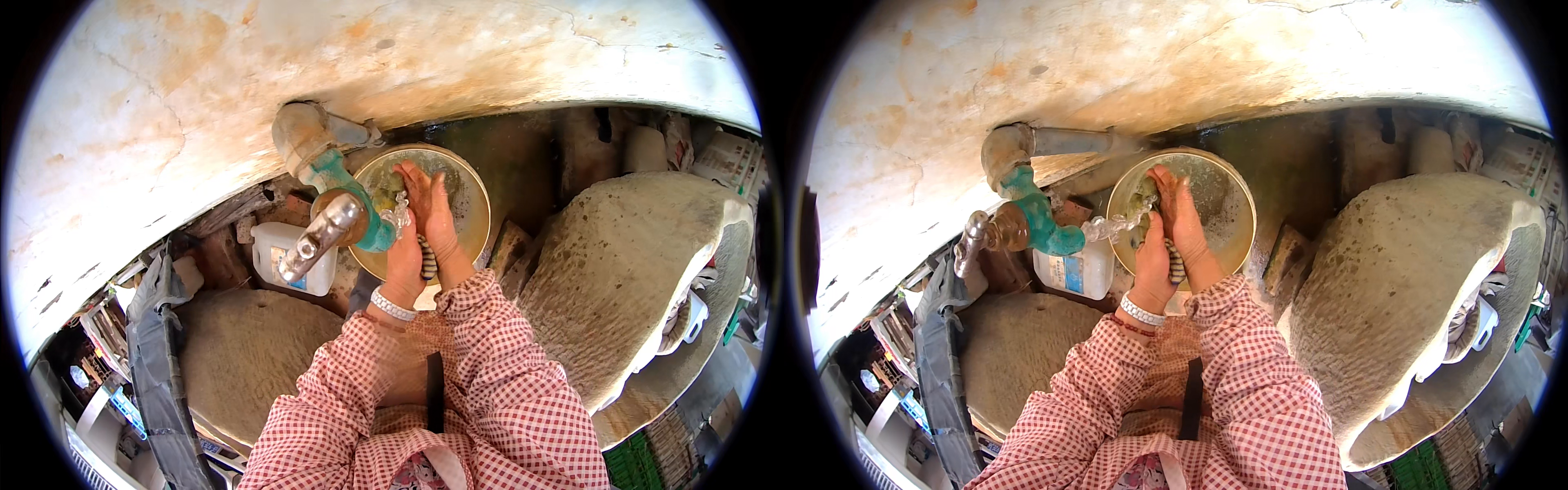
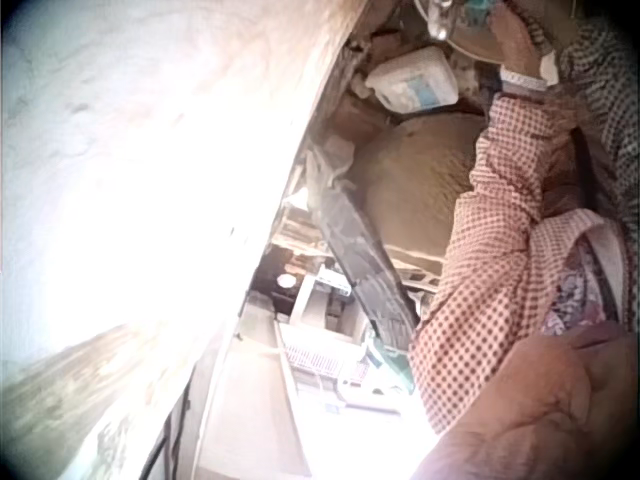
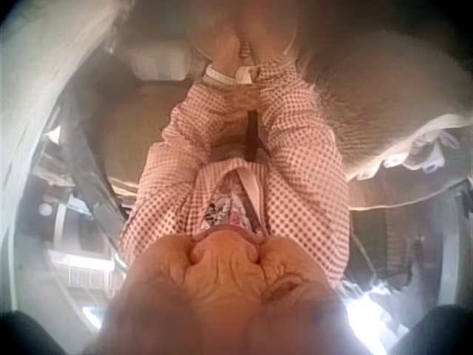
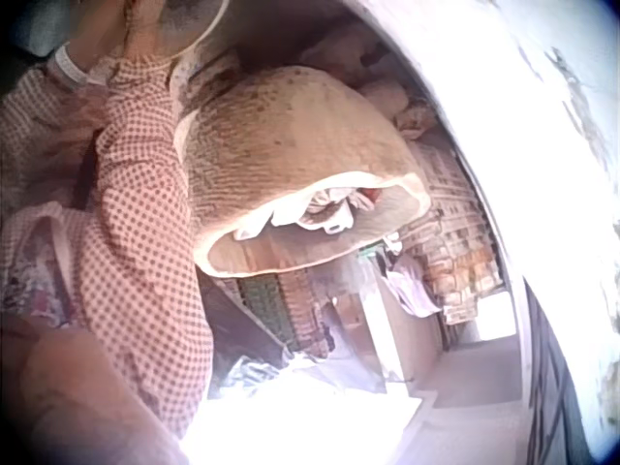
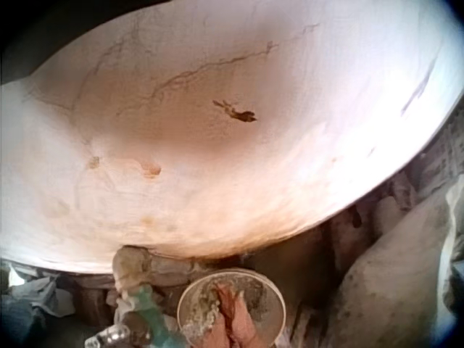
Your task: The person walks to an outdoor washing area and washes a pair of rubber gloves under a running tap. They scrub the gloves with their hands and rinse them thoroughly in a yellow bucket before placing them inside.
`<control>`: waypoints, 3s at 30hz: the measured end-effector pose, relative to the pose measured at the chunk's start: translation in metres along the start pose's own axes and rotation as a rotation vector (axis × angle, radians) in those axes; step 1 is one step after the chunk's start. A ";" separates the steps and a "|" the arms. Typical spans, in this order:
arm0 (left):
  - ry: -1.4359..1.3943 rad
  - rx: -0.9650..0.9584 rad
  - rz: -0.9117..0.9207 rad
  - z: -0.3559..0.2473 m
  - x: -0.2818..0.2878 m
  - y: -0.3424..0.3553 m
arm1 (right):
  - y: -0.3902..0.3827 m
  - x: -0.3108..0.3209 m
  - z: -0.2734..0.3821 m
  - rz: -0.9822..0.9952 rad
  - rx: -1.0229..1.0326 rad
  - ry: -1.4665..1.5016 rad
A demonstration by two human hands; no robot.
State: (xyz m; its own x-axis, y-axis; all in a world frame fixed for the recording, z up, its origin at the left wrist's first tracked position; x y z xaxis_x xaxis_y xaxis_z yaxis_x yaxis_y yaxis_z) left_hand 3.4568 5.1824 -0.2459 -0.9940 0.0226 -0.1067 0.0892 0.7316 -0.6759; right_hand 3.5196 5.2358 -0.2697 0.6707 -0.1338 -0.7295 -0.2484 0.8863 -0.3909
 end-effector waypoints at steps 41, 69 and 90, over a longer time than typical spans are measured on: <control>-1.070 -0.416 0.379 0.044 0.051 0.038 | -0.016 -0.043 -0.023 0.210 -0.037 -1.265; -1.037 -0.041 -0.070 0.016 0.034 0.037 | -0.046 -0.009 -0.007 -0.056 -0.083 -1.152; -1.048 0.140 0.212 0.009 0.033 0.033 | -0.060 0.063 0.065 -0.283 -0.422 -0.254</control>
State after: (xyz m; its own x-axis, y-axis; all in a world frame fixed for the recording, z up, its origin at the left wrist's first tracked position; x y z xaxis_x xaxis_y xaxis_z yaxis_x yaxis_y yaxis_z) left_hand 3.4273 5.2015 -0.2779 -0.4147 -0.5033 -0.7581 0.3258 0.6957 -0.6402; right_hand 3.6224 5.2028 -0.2560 0.8858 -0.1836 -0.4262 -0.2572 0.5703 -0.7801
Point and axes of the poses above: each hand's wrist, its own y-axis towards the middle knuckle, its own x-axis out of the back of the hand, z = x × y, the point moved 4 cm from there along y, towards the middle knuckle, and after that the axes turned 7 degrees about z, right-handed, at the moved point
